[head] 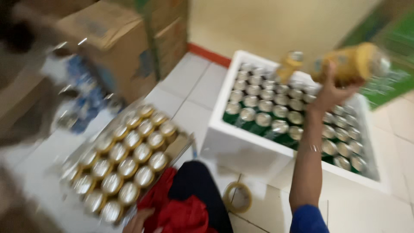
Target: The person wipes yellow drink cans with a red cloth by hand and places them into a styrofoam cooler and onto a tray, then picks up a roll of tape.
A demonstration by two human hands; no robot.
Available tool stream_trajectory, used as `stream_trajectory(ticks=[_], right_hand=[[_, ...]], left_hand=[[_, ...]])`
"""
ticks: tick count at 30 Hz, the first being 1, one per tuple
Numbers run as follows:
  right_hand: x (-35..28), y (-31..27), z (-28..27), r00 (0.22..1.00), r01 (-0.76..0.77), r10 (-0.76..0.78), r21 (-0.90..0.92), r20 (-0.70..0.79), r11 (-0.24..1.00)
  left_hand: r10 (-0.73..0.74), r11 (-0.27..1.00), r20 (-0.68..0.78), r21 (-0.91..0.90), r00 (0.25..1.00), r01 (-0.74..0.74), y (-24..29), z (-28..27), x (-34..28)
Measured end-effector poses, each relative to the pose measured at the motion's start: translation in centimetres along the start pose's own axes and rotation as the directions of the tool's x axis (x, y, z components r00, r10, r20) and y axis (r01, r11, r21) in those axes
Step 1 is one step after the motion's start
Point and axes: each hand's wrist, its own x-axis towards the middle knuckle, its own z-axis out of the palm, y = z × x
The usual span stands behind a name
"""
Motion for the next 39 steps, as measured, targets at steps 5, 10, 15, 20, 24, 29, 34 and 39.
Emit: stream_trajectory(ticks=[5, 10, 15, 20, 24, 29, 34, 39], right_hand=[[-18.0, -14.1, -5.7, 0.923, -0.38, 0.325, 0.35, 0.206, 0.856], [-35.6, -25.5, -8.7, 0.318, -0.848, 0.656, -0.103, 0.685, 0.519], [-43.7, -32.8, -6.1, 0.047, -0.783, 0.505, -0.282, 0.862, 0.554], [-37.1, -40.9, -3.0, -0.165, -0.541, 0.144, -0.212, 0.976, 0.814], [-35.0, -42.2, -3.5, -0.532, -0.258, 0.003, -0.165, 0.847, 0.952], [-45.3, -35.8, -11.0, -0.67, 0.055, 0.017, 0.027, 0.742, 0.998], [-51.1, -29.2, -12.4, -0.273, 0.306, -0.28, 0.358, 0.921, 0.882], [-43.2, -31.2, -6.5, -0.282, -0.329, 0.14, -0.233, 0.949, 0.915]], left_hand=[[-0.018, 0.987, 0.02, -0.161, 1.0, 0.021, 19.9, -14.0, 5.0], [0.068, 0.813, 0.002, -0.579, 0.998, -0.054, 21.5, -15.9, 7.1], [-0.139, 0.575, 0.17, -0.788, 0.976, 0.219, 17.3, -14.9, 7.1], [-0.394, 0.302, 0.217, -0.887, 0.893, 0.349, 11.3, -12.3, 5.4], [-0.538, -0.187, 0.32, -0.947, 0.78, 0.26, 6.4, -9.6, 4.4], [-0.542, -0.366, 0.231, -0.93, 0.808, 0.02, 5.6, -12.2, 4.7], [-0.698, -0.318, 0.126, -0.937, 0.705, -0.148, 2.9, -11.0, 4.6], [-0.742, -0.271, 0.062, -0.939, 0.668, -0.213, 2.2, -10.7, 5.4]])
